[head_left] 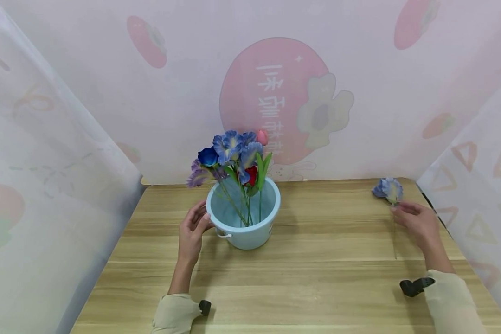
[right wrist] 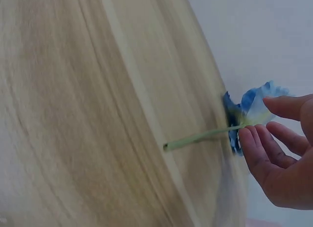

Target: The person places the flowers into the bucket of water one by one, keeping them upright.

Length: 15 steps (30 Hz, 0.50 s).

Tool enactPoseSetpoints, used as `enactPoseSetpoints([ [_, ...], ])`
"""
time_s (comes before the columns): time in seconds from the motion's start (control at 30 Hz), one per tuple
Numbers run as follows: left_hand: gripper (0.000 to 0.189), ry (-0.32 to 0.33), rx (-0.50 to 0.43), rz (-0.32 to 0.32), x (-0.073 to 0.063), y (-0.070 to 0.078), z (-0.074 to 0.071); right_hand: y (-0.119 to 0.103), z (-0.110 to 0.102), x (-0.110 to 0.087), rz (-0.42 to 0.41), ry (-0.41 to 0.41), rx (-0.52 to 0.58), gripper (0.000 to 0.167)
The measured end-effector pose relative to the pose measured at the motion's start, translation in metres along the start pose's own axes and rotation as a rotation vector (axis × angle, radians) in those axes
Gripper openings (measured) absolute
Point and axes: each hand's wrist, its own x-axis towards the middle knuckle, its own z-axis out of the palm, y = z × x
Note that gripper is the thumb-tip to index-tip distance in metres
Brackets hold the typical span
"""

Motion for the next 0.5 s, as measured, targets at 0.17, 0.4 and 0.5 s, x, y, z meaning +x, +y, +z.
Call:
enactPoseSetpoints([
  [0.17,0.043,-0.002,0.005,0.004,0.000,0.000,0.000,0.007,-0.002,0.005,0.041,-0.006,-0.009,0.067],
  [0.4,0.045,0.001,0.019,0.001,0.000,-0.001,-0.001,0.012,-0.001,0.009,0.127,-0.039,0.011,0.063],
  [0.5,0.045,0.003,0.027,-0.001,0.000,-0.001,-0.001,0.015,0.000,0.010,0.138,-0.038,0.037,0.058],
])
